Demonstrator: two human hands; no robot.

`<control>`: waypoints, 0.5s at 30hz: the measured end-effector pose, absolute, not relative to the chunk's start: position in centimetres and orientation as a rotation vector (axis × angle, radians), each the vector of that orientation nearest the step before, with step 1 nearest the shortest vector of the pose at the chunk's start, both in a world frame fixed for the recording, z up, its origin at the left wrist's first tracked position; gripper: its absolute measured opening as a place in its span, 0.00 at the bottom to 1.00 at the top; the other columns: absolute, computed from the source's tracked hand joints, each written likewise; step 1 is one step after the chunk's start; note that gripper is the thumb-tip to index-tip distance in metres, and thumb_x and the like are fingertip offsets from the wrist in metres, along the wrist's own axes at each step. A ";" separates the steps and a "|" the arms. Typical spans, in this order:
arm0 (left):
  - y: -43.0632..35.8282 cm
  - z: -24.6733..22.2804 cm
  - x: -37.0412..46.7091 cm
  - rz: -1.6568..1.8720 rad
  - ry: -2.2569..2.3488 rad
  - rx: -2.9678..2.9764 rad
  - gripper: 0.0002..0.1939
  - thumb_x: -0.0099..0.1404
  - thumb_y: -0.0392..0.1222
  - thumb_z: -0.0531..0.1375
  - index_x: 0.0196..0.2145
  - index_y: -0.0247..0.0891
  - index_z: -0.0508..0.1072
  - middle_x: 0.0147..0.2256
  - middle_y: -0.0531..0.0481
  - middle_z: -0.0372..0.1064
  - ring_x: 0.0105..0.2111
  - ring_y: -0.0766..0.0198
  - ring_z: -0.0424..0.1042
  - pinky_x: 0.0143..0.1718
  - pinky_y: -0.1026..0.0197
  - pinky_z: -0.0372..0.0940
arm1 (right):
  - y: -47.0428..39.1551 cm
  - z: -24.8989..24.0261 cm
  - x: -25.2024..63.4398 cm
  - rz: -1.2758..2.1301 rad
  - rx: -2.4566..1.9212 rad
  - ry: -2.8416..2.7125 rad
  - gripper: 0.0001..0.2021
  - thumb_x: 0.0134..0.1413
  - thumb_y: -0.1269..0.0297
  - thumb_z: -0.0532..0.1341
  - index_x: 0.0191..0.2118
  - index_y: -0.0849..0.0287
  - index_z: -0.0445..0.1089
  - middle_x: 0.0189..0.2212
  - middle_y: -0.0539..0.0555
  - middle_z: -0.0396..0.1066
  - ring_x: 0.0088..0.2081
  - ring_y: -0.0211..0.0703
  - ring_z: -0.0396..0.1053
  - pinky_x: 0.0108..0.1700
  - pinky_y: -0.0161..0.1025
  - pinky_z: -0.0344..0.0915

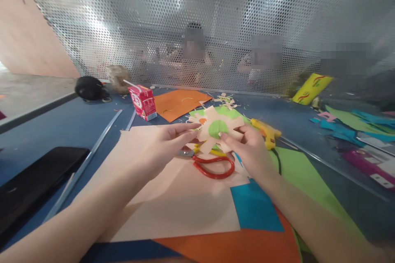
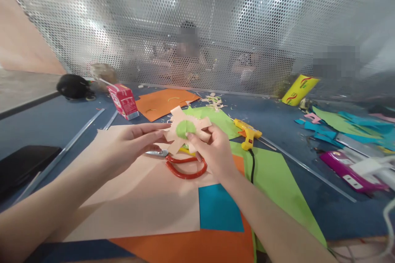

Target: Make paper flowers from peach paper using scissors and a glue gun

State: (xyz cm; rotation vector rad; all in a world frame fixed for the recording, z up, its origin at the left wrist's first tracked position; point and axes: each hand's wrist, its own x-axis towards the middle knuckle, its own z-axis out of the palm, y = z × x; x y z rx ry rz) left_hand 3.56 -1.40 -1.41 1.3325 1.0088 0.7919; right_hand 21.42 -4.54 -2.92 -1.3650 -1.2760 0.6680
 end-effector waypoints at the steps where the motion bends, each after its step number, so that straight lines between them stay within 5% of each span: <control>1: -1.4 -1.6 3.5 0.801 0.992 1.338 0.22 0.57 0.49 0.57 0.47 0.36 0.69 0.42 0.42 0.71 0.41 0.54 0.71 0.42 0.52 0.66 | -4.5 -2.9 21.4 0.661 -1.377 -1.276 0.10 0.43 0.61 0.64 0.23 0.57 0.63 0.15 0.44 0.64 0.15 0.33 0.63 0.16 0.29 0.59; 15: -1.6 -1.5 4.2 0.893 1.014 1.399 0.21 0.51 0.44 0.64 0.43 0.37 0.70 0.37 0.49 0.74 0.37 0.61 0.73 0.38 0.61 0.68 | -4.6 -3.2 21.5 0.720 -1.222 -1.303 0.06 0.43 0.63 0.64 0.29 0.55 0.67 0.21 0.48 0.68 0.29 0.42 0.69 0.24 0.34 0.65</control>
